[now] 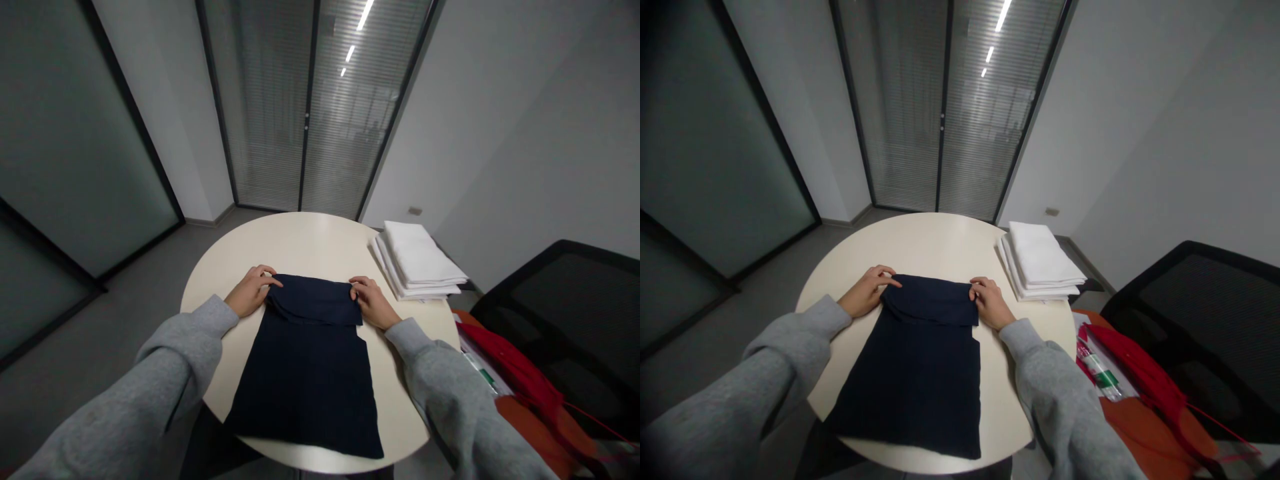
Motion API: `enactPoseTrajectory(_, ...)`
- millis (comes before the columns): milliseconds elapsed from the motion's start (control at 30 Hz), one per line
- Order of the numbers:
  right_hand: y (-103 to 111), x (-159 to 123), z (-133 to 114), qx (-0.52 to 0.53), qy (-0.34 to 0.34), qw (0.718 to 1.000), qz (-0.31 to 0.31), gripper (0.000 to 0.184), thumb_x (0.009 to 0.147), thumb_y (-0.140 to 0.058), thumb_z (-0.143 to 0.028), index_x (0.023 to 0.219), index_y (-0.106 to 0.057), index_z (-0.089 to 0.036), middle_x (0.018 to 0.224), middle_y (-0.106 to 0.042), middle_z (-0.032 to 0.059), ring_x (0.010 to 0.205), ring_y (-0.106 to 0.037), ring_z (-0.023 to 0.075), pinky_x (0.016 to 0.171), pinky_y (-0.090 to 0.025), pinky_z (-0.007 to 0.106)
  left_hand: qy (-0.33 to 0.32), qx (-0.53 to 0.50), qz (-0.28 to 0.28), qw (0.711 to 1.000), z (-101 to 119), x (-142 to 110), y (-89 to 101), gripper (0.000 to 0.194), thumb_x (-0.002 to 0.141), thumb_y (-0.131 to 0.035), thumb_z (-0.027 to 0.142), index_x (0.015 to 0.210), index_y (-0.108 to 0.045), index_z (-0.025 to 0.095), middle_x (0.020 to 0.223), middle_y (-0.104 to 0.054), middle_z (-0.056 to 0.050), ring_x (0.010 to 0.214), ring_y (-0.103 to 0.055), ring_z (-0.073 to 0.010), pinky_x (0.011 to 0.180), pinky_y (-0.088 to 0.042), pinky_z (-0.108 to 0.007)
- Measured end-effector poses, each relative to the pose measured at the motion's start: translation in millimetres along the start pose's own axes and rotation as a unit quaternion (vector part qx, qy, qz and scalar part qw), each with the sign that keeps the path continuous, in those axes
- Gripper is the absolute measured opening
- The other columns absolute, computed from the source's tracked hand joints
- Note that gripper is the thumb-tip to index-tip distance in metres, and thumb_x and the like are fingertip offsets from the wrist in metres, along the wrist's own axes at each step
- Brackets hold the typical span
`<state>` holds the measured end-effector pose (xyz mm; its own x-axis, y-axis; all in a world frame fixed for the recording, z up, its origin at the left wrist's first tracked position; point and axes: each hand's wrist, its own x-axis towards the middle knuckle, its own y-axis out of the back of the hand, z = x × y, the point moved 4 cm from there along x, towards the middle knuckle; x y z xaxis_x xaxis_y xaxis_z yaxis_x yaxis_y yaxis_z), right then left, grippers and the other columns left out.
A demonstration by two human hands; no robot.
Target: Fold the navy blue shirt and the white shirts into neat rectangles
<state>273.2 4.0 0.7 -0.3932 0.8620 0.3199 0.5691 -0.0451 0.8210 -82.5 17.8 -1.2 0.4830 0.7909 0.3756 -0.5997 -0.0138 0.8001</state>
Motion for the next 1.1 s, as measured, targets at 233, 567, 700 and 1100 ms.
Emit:
enactPoseTrajectory(233, 33, -56, -34, -0.005, -0.117, 0.990, 0.084, 0.023, 0.087, -0.050, -0.020, 0.105, -0.063, -0.023, 0.112, -0.066, 0.0104, 0.102, -0.063, 0.0267, 0.092, -0.048, 0.043, 0.185, -0.024, 0.096, 0.978, 45, -57, 31.3, 0.039, 0.097, -0.049, 0.033, 0.130, -0.067, 0.020, 0.112, -0.067, -0.010, 0.094, -0.065, -0.0245, 0.093, -0.053, -0.043)
enactPoseTrajectory(567, -1, -136, -106, 0.109, -0.282, 0.952, 0.052, 0.051, 0.089, -0.061, -0.056, 0.132, -0.061, -0.030, 0.077, -0.067, 0.0014, 0.072, -0.064, 0.0275, 0.068, -0.046, 0.040, 0.356, -0.030, 0.055, 0.933, 114, -134, 1.2, 0.074, 0.088, -0.054, 0.065, 0.147, -0.048, 0.021, 0.091, -0.069, -0.003, 0.077, -0.067, -0.0251, 0.078, -0.048, -0.040)
enactPoseTrajectory(700, -7, -136, -109, 0.178, -0.275, 0.941, 0.090, 0.053, 0.090, -0.059, -0.053, 0.137, -0.059, -0.028, 0.078, -0.060, -0.0002, 0.070, -0.060, 0.0238, 0.068, -0.048, 0.038, 0.339, -0.097, 0.054, 0.934, 118, -125, 0.7, 0.071, 0.089, -0.052, 0.059, 0.147, -0.050, 0.018, 0.076, -0.057, 0.003, 0.066, -0.060, -0.0206, 0.071, -0.046, -0.035)
enactPoseTrajectory(1100, -4, -103, -95, 0.124, -0.204, 0.970, 0.054, 0.041, 0.087, -0.069, -0.051, 0.120, -0.069, -0.026, 0.119, -0.070, 0.0098, 0.116, -0.062, 0.0313, 0.108, -0.045, 0.051, 0.242, -0.082, 0.052, 0.965, 77, -90, 9.3, 0.050, 0.089, -0.060, 0.058, 0.115, -0.071, 0.018, 0.111, -0.071, -0.012, 0.097, -0.066, -0.0279, 0.091, -0.052, -0.043)
